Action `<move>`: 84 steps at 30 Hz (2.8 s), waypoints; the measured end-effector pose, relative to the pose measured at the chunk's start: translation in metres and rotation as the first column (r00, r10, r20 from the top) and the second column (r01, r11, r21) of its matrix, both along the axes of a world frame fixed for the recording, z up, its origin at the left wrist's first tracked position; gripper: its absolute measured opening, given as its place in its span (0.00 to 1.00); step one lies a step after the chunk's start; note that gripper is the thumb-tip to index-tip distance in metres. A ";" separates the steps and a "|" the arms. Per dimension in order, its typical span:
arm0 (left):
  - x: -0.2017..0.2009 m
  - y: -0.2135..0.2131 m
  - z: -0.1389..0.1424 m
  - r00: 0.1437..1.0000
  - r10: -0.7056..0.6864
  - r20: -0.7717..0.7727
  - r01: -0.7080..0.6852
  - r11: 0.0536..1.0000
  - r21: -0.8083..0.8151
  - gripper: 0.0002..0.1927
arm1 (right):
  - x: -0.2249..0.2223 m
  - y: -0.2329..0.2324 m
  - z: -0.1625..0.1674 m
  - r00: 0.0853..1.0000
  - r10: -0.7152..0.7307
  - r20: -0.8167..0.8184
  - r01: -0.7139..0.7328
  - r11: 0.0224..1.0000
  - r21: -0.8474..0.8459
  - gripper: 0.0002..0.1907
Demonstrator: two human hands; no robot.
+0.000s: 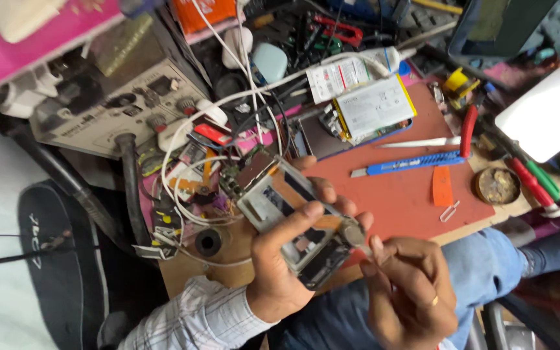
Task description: The person disassembles a smartphone at a cluttered repair workbench. They pry open the phone's back cover and frame by hand, lift out the internal assembly, brush debris off the components, and handle and peel the battery pack out of the device.
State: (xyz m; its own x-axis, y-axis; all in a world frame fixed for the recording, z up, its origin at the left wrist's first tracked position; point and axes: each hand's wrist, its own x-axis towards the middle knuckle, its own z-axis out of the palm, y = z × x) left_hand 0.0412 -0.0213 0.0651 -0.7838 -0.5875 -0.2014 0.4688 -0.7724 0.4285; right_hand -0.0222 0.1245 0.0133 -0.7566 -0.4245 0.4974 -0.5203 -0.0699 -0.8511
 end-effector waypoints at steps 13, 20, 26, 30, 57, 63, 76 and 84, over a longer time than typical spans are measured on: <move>0.003 -0.014 0.005 1.000 0.006 -0.030 -0.006 1.000 0.005 0.28 | -0.014 0.040 0.008 0.988 -0.045 0.147 0.015 0.980 0.198 0.13; 0.004 -0.005 0.002 0.998 -0.048 -0.047 0.048 0.999 0.018 0.29 | -0.004 0.032 0.016 0.994 -0.038 0.106 0.013 0.973 0.231 0.17; 0.007 -0.018 0.009 0.998 0.019 -0.065 -0.022 0.999 -0.039 0.30 | -0.026 0.040 0.019 0.967 0.206 -0.148 -0.133 0.908 0.398 0.22; 0.011 -0.020 0.008 0.997 -0.041 -0.072 0.034 0.994 -0.101 0.30 | -0.028 0.065 0.005 0.985 -0.113 -0.130 0.156 0.905 0.396 0.19; 0.017 -0.012 0.008 0.988 -0.153 -0.034 0.107 0.814 -0.571 0.34 | -0.034 0.077 0.016 0.996 0.018 -0.085 0.023 0.892 0.452 0.13; 0.018 -0.013 0.007 0.987 -0.152 0.049 0.148 0.753 -0.641 0.32 | -0.045 0.074 0.022 0.993 0.032 -0.118 0.026 0.885 0.464 0.17; 0.006 -0.016 0.001 0.996 -0.093 0.004 0.071 0.731 -0.678 0.34 | -0.062 0.055 0.035 0.990 -0.054 -0.131 0.110 0.877 0.467 0.14; 0.009 -0.019 0.002 0.997 -0.049 0.067 0.082 0.445 -0.892 0.24 | -0.115 0.016 0.050 0.948 0.094 -0.304 0.094 0.829 0.551 0.19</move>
State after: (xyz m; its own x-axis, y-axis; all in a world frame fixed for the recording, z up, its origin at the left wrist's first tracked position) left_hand 0.0498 -0.0404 0.0675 -0.8319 -0.4028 0.3816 0.4103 0.0162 0.9118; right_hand -0.1369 0.1401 0.0632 -0.6059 -0.6974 0.3827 -0.7587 0.3620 -0.5415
